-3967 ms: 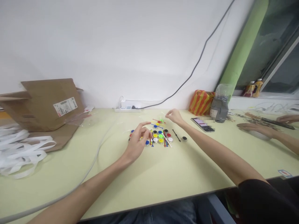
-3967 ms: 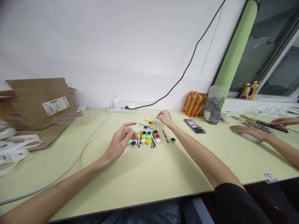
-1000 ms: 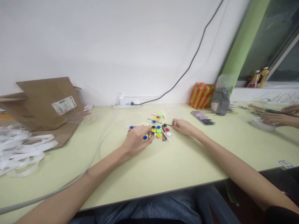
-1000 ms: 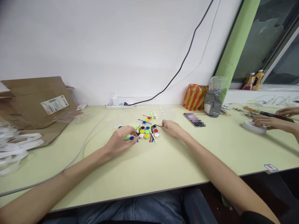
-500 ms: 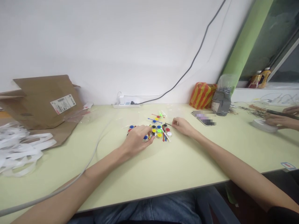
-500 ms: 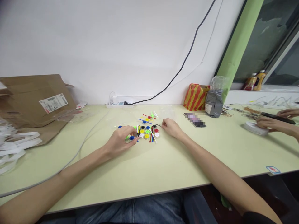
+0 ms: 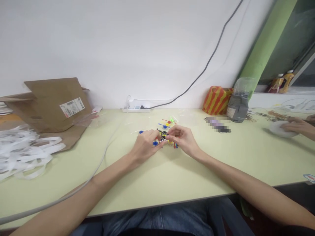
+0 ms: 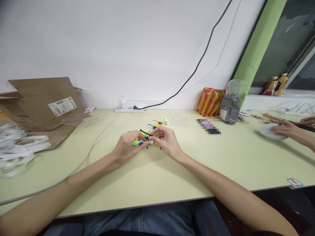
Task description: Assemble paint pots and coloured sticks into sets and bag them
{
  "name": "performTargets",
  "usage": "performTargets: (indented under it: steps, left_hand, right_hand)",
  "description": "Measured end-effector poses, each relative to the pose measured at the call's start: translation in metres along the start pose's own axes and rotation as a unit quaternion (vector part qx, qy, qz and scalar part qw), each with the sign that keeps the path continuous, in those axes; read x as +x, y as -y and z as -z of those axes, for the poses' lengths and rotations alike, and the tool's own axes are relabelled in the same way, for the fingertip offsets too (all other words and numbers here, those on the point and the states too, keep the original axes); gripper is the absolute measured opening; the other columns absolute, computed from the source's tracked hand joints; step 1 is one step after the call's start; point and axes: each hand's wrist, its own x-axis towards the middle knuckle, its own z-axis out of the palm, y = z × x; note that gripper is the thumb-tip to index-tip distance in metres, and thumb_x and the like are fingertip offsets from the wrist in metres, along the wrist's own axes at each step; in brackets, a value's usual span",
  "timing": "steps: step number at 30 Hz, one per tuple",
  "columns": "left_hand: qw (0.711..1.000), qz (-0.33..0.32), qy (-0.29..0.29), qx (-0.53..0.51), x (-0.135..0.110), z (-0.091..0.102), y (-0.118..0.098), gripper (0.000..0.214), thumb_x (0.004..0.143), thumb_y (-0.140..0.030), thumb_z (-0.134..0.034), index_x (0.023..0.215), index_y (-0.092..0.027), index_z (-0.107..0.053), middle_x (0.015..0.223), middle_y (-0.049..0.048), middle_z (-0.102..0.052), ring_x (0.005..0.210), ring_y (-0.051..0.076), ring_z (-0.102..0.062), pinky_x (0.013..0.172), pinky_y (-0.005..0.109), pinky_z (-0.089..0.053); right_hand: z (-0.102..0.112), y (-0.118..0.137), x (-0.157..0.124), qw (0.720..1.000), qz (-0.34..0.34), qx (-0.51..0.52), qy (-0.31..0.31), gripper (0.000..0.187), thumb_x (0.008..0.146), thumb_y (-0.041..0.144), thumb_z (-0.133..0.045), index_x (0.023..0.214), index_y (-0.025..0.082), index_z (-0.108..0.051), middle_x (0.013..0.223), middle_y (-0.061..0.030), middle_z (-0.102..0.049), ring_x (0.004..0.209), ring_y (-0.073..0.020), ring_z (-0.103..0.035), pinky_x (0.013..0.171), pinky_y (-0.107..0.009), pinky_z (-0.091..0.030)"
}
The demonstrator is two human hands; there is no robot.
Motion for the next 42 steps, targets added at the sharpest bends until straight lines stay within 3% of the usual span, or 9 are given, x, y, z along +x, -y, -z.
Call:
performTargets:
  steps: [6,9,15,20,26,32,36,42]
  left_hand:
    - [1.0,-0.013,-0.025,0.007,0.0,0.002,-0.005,0.026,0.093,-0.043,-0.063,0.082,-0.02,-0.06,0.073,0.0004,-0.066,0.063,0.015,-0.06,0.063,0.03,-0.044]
    - [0.999,-0.018,-0.031,0.003,-0.001,0.001,-0.007,0.021,0.094,-0.04,-0.062,0.088,-0.02,-0.061,0.078,0.0014,-0.069,0.067,0.015,-0.063,0.066,0.03,-0.047]
    - [0.998,-0.049,-0.043,-0.009,0.0,0.001,-0.009,0.009,0.096,-0.027,-0.058,0.103,-0.021,-0.059,0.098,0.0054,-0.071,0.091,0.018,-0.068,0.079,0.031,-0.051]
    - [0.998,-0.044,-0.04,-0.011,0.001,0.002,-0.01,0.01,0.096,-0.026,-0.059,0.104,-0.02,-0.057,0.094,0.004,-0.069,0.087,0.018,-0.066,0.076,0.03,-0.05]
    - [0.997,-0.042,-0.044,-0.045,-0.001,0.003,-0.01,0.009,0.095,-0.025,-0.06,0.103,-0.021,-0.058,0.093,0.0044,-0.069,0.084,0.017,-0.066,0.075,0.031,-0.052]
    - [0.984,-0.122,-0.084,-0.1,0.001,0.006,-0.015,0.01,0.093,-0.019,-0.063,0.102,-0.021,-0.061,0.095,0.0073,-0.072,0.09,0.019,-0.069,0.077,0.033,-0.056]
    - [0.974,-0.177,-0.109,-0.087,0.001,0.007,-0.017,0.018,0.09,-0.013,-0.066,0.106,-0.019,-0.061,0.095,0.0083,-0.073,0.087,0.019,-0.07,0.074,0.032,-0.057]
    - [0.974,-0.19,-0.105,-0.069,-0.002,0.006,-0.017,0.02,0.089,-0.011,-0.067,0.107,-0.018,-0.061,0.096,0.0095,-0.074,0.089,0.02,-0.071,0.078,0.033,-0.059]
  right_hand:
    - [-0.003,0.009,-0.007,0.996,-0.002,0.049,-0.075,0.035,0.078,0.052,-0.078,0.078,0.018,-0.069,0.07,-0.0035,-0.067,0.054,-0.0133,-0.055,0.05,-0.028,-0.045]
    - [-0.004,0.009,-0.008,0.995,-0.036,0.081,-0.052,0.041,0.082,0.058,-0.071,0.074,0.018,-0.065,0.064,-0.0024,-0.063,0.048,-0.0114,-0.049,0.044,-0.027,-0.041]
    - [-0.008,0.0,-0.009,0.978,-0.094,0.185,0.016,0.045,0.077,0.059,-0.077,0.089,0.021,-0.057,0.063,0.0034,-0.06,0.05,-0.0105,-0.051,0.045,-0.023,-0.038]
    - [-0.008,0.0,-0.009,0.967,-0.098,0.227,0.055,0.045,0.078,0.056,-0.077,0.096,0.021,-0.056,0.063,0.0041,-0.059,0.054,-0.0102,-0.052,0.05,-0.022,-0.037]
    - [-0.007,-0.001,-0.009,0.959,-0.113,0.241,0.101,0.045,0.078,0.056,-0.078,0.094,0.022,-0.054,0.063,0.0045,-0.06,0.053,-0.0105,-0.052,0.055,-0.024,-0.043]
    - [-0.002,-0.008,-0.008,0.942,-0.112,0.252,0.193,0.042,0.082,0.056,-0.075,0.087,0.019,-0.057,0.064,0.001,-0.064,0.053,-0.0112,-0.056,0.055,-0.025,-0.048]
    - [-0.001,-0.012,-0.008,0.942,-0.088,0.247,0.208,0.041,0.084,0.056,-0.072,0.087,0.017,-0.058,0.066,-0.0002,-0.066,0.053,-0.011,-0.06,0.054,-0.024,-0.051]
    - [-0.002,-0.016,-0.009,0.945,-0.089,0.239,0.207,0.04,0.084,0.054,-0.073,0.085,0.017,-0.058,0.064,0.0006,-0.064,0.054,-0.0111,-0.061,0.056,-0.026,-0.058]
